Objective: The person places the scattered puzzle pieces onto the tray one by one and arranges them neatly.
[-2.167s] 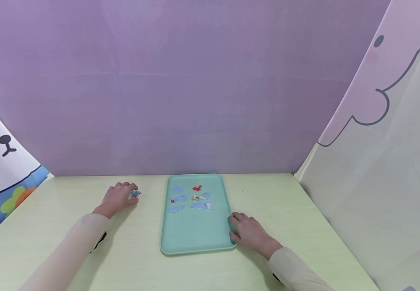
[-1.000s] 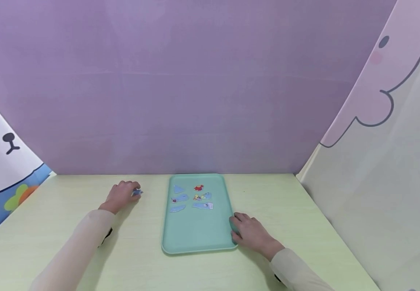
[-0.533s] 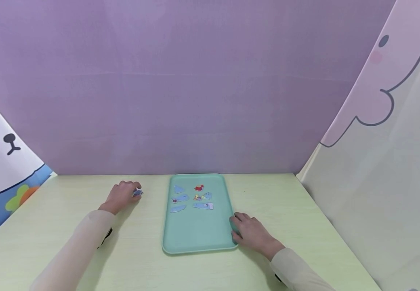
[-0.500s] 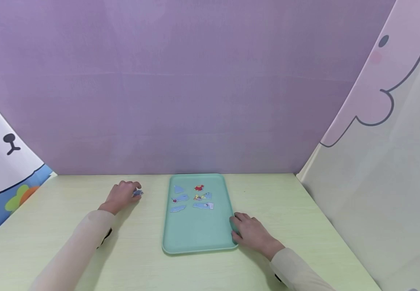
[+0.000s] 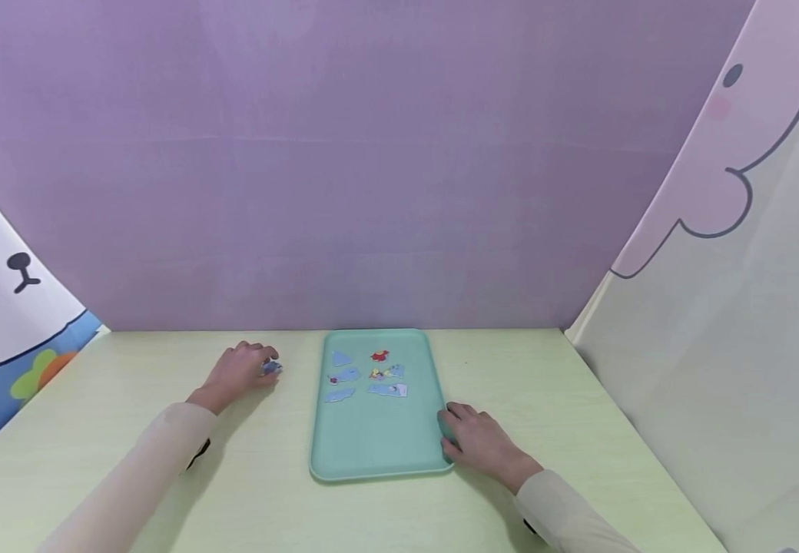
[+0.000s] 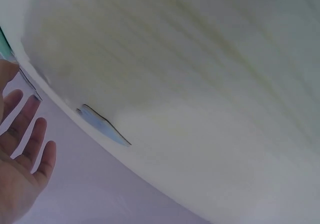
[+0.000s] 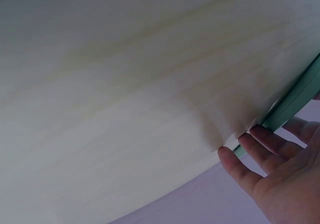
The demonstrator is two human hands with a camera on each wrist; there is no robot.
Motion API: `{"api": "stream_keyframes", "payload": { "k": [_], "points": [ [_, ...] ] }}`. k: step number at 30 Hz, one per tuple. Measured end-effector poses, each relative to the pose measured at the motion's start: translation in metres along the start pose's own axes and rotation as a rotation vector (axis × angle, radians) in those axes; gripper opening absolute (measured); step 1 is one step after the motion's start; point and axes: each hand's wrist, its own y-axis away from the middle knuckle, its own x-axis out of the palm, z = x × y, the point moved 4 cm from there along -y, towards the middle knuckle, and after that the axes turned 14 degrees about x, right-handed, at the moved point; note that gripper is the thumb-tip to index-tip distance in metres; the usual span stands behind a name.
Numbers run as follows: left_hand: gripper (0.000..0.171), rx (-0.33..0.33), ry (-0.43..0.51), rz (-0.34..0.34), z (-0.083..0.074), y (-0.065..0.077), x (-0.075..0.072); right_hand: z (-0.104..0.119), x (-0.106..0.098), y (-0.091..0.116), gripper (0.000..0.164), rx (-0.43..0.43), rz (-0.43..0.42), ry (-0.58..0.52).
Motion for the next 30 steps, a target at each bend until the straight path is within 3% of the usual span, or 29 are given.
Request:
{"api": "stream_keyframes", "payload": {
  "k": [8,19,30],
  "points": [
    [0.029,0.065,0.002,-0.057,-0.014,0.001,-0.004,0.001,-0.002,0.0,0.039,0.011,0.018,-0.005],
    [0.026,0.157,0.028,-0.102,-0.047,0.002,-0.014,0.003,-0.005,0.001,0.04,0.016,0.025,-0.009],
    [0.027,0.213,0.058,-0.084,-0.075,0.002,-0.016,0.003,-0.005,0.001,0.04,0.023,0.035,-0.018]
  ]
}}
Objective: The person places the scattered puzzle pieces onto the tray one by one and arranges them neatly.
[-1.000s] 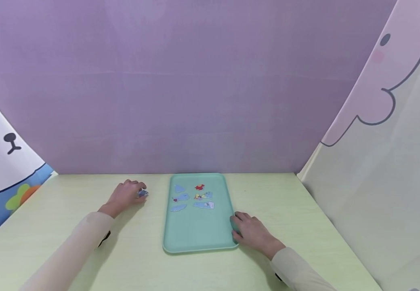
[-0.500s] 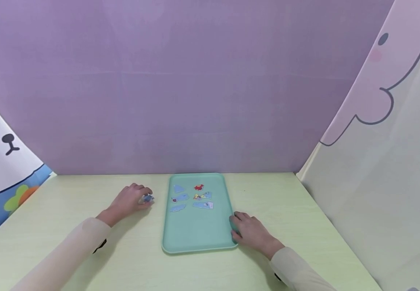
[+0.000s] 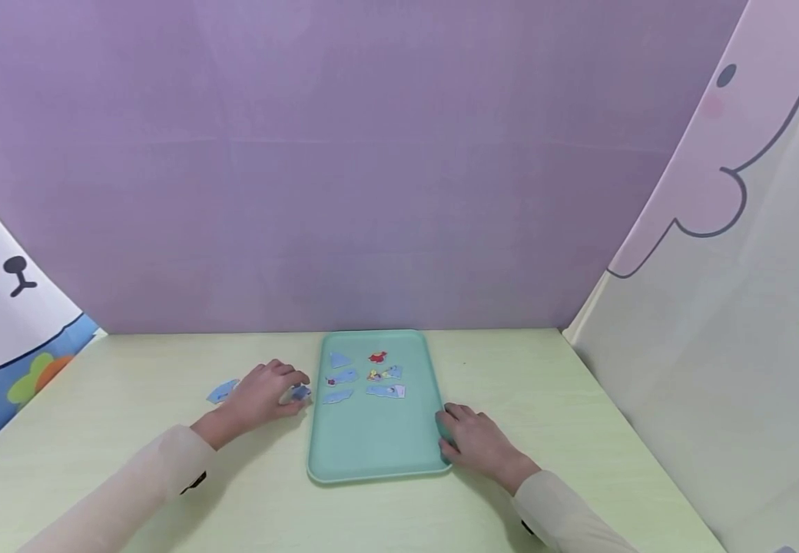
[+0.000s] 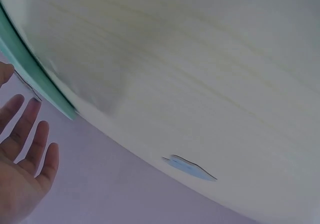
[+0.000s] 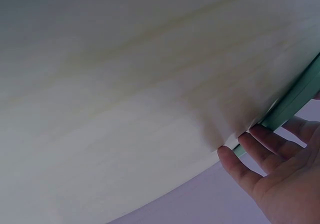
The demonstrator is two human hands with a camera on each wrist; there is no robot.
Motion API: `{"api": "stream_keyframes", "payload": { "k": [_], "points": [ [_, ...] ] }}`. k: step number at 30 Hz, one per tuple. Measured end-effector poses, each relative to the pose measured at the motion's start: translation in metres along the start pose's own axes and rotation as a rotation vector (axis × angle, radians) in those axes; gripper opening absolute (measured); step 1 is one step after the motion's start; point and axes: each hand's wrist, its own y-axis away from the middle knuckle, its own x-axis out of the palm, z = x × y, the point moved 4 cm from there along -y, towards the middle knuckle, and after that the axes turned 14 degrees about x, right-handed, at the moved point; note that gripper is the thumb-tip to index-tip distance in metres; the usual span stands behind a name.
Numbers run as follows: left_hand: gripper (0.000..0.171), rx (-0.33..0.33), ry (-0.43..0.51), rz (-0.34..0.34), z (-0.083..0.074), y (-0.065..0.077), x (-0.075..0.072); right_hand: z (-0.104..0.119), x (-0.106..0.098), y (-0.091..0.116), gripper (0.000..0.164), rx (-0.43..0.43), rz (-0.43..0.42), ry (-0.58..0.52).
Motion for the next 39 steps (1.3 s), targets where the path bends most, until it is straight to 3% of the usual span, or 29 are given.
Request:
{"api": "stream_keyframes", "payload": {
  "k": [24,39],
  "points": [
    [0.029,0.093,0.044,0.06,-0.048,-0.015,0.013,-0.001,0.002,0.001,0.041,0.007,-0.007,-0.004],
    [0.03,0.087,0.03,0.122,-0.055,-0.021,0.024,-0.001,0.001,0.001,0.041,0.008,-0.005,-0.003]
  ]
}}
